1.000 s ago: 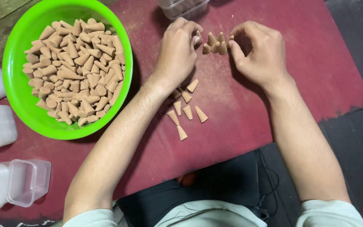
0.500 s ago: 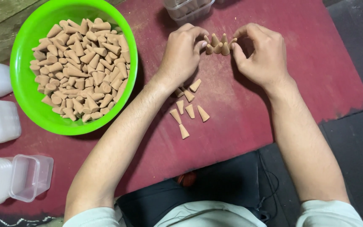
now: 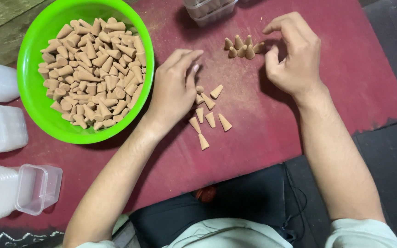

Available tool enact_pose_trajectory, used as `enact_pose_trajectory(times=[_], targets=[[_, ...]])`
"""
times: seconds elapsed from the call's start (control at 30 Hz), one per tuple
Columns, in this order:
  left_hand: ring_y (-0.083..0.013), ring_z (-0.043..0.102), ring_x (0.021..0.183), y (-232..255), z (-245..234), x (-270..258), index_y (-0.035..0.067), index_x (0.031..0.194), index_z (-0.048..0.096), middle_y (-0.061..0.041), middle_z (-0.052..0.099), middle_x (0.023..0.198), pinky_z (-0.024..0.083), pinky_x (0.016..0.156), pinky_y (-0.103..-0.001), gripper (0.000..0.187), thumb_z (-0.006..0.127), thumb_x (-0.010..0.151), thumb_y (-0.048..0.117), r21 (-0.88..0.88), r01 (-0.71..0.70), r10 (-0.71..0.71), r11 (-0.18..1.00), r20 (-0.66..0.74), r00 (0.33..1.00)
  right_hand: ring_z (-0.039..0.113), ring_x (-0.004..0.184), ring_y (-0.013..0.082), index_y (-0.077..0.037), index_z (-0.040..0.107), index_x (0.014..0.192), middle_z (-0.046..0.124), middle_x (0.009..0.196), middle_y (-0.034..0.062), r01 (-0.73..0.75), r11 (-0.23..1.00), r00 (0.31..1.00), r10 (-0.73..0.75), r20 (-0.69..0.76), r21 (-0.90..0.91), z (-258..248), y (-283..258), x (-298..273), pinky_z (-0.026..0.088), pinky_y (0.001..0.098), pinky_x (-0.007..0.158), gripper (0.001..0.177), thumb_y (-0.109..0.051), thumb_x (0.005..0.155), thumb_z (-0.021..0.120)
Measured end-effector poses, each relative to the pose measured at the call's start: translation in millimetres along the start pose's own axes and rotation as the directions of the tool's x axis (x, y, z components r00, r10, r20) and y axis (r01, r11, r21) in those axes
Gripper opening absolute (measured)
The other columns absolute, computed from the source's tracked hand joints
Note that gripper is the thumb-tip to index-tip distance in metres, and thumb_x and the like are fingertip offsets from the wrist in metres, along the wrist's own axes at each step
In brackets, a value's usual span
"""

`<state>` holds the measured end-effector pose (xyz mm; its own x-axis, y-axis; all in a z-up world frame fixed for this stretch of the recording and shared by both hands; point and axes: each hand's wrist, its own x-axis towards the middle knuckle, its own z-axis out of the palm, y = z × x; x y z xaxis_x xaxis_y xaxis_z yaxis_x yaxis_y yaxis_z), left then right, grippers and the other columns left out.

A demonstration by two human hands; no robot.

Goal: Arranging small incense cones into a grid pattern on a work surface and sorting them into plastic containers.

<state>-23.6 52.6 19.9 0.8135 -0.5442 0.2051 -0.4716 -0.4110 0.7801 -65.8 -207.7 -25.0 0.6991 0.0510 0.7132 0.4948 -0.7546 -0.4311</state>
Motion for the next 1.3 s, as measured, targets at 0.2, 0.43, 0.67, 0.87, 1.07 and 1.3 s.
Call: enact_pose_trajectory(times=[0.2, 0.43, 0.67, 0.87, 1.07, 1.3], targets=[[-0.0337, 0.059, 0.101, -18.1, -1.0, -46.1, -0.011, 0.123, 0.064, -0.020, 0.061, 0.110, 0.053, 0.092, -0.043, 0.025, 0.062, 0.099, -0.006, 0.457, -0.235, 0.296, 0.858, -0.067, 0.953, 0.051, 0.064, 0.0238, 0.013, 0.069, 0.098, 0.069, 0.092, 0.0259, 0.260, 0.957, 0.965, -0.253, -0.074, 0.127, 0.7, -9.6, -3.8, 0.037, 0.0316, 0.052, 0.028, 0.020, 0.078, 0.051], [-0.0344, 0.066, 0.096, -45.8, 3.9, -48.5, -0.004, 0.111, 0.071, -0.016, 0.063, 0.100, 0.057, 0.088, -0.039, 0.016, 0.066, 0.098, 0.003, 0.468, -0.272, 0.373, 0.841, -0.137, 0.918, 0.070, 0.073, 0.0344, -0.005, 0.076, 0.098, 0.072, 0.089, 0.0126, 0.260, 0.929, 0.924, -0.318, 0.212, 0.264, 15.2, -42.9, -7.5, 0.055, 0.0431, 0.059, 0.011, -0.006, 0.088, 0.072], [-0.0340, 0.061, 0.100, -44.3, -0.9, -50.3, 0.001, 0.104, 0.074, -0.013, 0.060, 0.100, 0.054, 0.089, -0.042, 0.012, 0.071, 0.097, 0.011, 0.412, -0.342, 0.420, 0.845, -0.114, 0.901, 0.067, 0.077, 0.0324, -0.006, 0.075, 0.102, 0.072, 0.101, 0.0127, 0.332, 0.894, 0.847, -0.423, 0.323, 0.299, 21.8, -70.5, 12.5, 0.053, 0.0438, 0.056, 0.010, -0.013, 0.099, 0.068], [-0.0391, 0.058, 0.103, -39.8, -5.4, -48.1, -0.002, 0.105, 0.074, -0.018, 0.053, 0.106, 0.053, 0.091, -0.046, 0.019, 0.073, 0.097, 0.016, 0.359, -0.376, 0.424, 0.855, -0.063, 0.904, 0.064, 0.078, 0.0268, -0.012, 0.075, 0.104, 0.069, 0.101, 0.0067, 0.337, 0.908, 0.830, -0.411, 0.377, 0.248, 32.1, -60.2, 6.7, 0.053, 0.0378, 0.055, 0.016, -0.024, 0.103, 0.064], [-0.0422, 0.059, 0.109, -28.1, -12.2, -48.7, -0.007, 0.105, 0.073, -0.022, 0.052, 0.112, 0.052, 0.097, -0.047, 0.024, 0.073, 0.099, 0.016, 0.311, -0.333, 0.358, 0.890, -0.025, 0.933, 0.063, 0.079, 0.0266, -0.014, 0.074, 0.107, 0.063, 0.098, 0.0070, 0.313, 0.911, 0.823, -0.401, 0.403, 0.267, 32.0, -59.0, 8.7, 0.054, 0.0383, 0.056, 0.017, -0.027, 0.104, 0.063], [-0.0363, 0.063, 0.104, -24.6, -12.2, -53.2, 0.001, 0.095, 0.072, -0.014, 0.057, 0.106, 0.055, 0.092, -0.045, 0.012, 0.079, 0.092, 0.010, 0.211, -0.253, 0.274, 0.944, -0.080, 0.958, 0.062, 0.071, 0.0242, -0.015, 0.068, 0.090, 0.054, 0.085, 0.0027, 0.332, 0.911, 0.823, -0.407, 0.396, 0.245, 34.0, -50.3, 2.2, 0.052, 0.0353, 0.053, 0.022, -0.030, 0.104, 0.062]])
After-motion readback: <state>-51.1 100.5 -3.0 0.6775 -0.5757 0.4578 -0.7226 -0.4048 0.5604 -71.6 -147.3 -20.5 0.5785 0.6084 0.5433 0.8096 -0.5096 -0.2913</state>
